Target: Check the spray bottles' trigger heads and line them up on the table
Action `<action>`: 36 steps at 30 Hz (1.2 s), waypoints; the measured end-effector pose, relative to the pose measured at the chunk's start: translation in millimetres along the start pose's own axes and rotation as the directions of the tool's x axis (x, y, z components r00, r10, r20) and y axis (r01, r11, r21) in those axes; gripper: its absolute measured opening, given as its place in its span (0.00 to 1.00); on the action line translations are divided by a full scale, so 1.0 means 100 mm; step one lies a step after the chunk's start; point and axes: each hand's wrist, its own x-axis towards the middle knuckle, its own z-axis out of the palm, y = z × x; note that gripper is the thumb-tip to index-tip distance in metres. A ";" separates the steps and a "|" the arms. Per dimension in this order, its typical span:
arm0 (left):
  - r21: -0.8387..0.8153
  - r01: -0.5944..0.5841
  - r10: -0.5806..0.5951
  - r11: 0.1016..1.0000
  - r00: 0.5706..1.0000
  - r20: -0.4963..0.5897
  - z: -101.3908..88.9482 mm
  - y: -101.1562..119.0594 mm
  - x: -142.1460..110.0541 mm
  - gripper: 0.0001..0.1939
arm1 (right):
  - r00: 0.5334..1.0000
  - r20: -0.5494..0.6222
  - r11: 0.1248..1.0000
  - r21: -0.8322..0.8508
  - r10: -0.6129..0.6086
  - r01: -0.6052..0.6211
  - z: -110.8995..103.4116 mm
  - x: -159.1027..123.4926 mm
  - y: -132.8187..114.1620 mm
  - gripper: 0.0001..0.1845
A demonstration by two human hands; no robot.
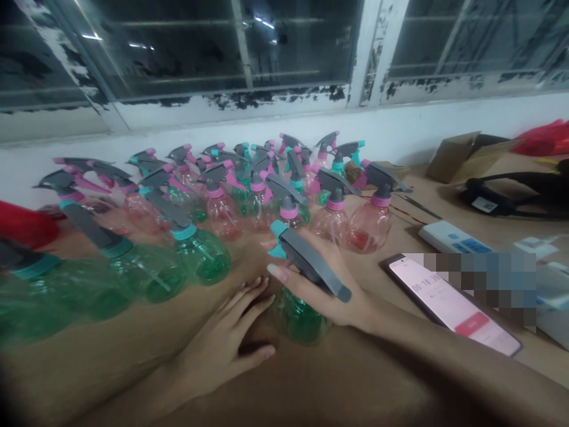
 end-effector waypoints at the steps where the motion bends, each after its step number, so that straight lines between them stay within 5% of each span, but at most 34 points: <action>1: -0.001 0.000 0.000 1.000 1.000 -0.001 0.00 0.00 0.00 0.34 | 1.000 0.000 1.000 0.001 -0.004 0.004 0.00 0.00 0.00 0.10; 22: -0.003 0.000 0.000 1.000 1.000 -0.008 0.02 -0.01 -0.01 0.35 | 0.999 0.006 0.999 0.005 -0.039 0.039 0.01 0.00 0.00 0.15; 30: -0.021 -0.002 0.001 1.000 1.000 -0.023 0.00 0.00 0.00 0.33 | 0.998 0.055 0.993 -0.119 0.029 -0.022 -0.06 0.02 -0.09 0.11; 36: -0.019 0.001 -0.001 1.000 1.000 -0.008 0.00 0.00 0.01 0.34 | 0.999 0.039 0.999 -0.041 0.038 -0.036 -0.04 -0.04 -0.06 0.09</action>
